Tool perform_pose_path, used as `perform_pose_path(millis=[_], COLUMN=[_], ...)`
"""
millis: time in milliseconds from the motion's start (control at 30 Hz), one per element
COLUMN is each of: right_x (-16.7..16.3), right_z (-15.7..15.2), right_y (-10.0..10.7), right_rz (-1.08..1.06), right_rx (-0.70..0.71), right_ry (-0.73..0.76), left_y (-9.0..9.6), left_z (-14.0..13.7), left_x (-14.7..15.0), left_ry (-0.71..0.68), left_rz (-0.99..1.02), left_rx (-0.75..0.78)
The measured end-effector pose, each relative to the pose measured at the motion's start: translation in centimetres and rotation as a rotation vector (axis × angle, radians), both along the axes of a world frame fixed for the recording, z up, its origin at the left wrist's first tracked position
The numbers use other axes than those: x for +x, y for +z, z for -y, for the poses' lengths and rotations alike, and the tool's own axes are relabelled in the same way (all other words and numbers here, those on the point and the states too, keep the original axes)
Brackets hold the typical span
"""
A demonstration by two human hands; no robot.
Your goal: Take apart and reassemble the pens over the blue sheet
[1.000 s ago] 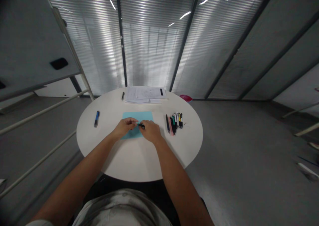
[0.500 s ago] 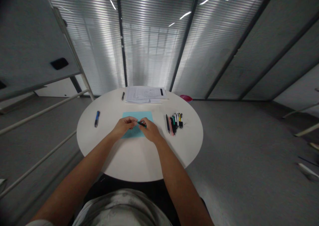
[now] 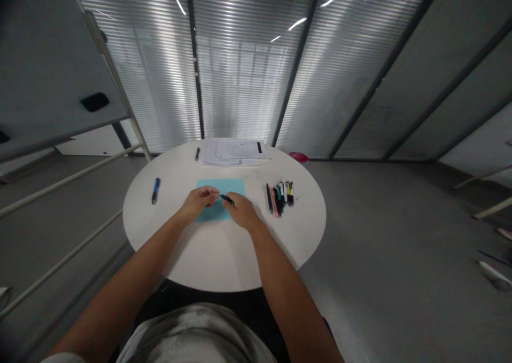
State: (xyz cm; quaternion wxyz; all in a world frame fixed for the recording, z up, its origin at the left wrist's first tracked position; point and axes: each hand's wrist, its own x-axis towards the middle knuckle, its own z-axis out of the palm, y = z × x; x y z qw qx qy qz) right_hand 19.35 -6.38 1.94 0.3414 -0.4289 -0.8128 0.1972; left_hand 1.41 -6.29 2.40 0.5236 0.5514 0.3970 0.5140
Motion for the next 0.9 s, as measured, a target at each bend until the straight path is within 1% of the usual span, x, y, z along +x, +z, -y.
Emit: perform_pose_path(millis=[100, 200, 300, 400, 567, 700, 800, 867, 900], right_x=[0.03, 0.07, 0.1, 0.08, 0.0, 0.05, 0.09, 0.1, 0.1], right_z=[-0.06, -0.23, -0.28, -0.17, 0.0, -0.09, -0.2, -0.25, -0.27], right_y=[0.07, -0.12, -0.24, -0.09, 0.19, 0.0, -0.21, -0.29, -0.32], right_rz=[0.025, 0.025, 0.024, 0.042, 0.058, 0.055, 0.062, 0.074, 0.08], right_rx=[0.03, 0.038, 0.03, 0.009, -0.013, 0.003, 0.025, 0.033, 0.034], right_ry=[0.008, 0.011, 0.001, -0.017, -0.031, -0.02, -0.012, -0.024, -0.039], left_y=[-0.07, -0.19, -0.24, -0.19, -0.11, -0.13, -0.25, -0.42, -0.53], left_z=[0.02, -0.02, -0.07, -0.12, -0.05, 0.04, -0.22, -0.58, -0.79], left_x=[-0.04, -0.04, 0.01, 0.04, -0.02, 0.1, 0.01, -0.45, -0.83], left_ry=[0.002, -0.025, -0.047, -0.03, -0.025, -0.033, -0.048, -0.03, 0.005], left_rz=[-0.025, -0.056, -0.017, 0.026, -0.005, -0.044, -0.037, -0.045, -0.078], left_rx=[0.01, 0.014, 0.014, 0.003, -0.007, 0.006, 0.007, 0.037, 0.065])
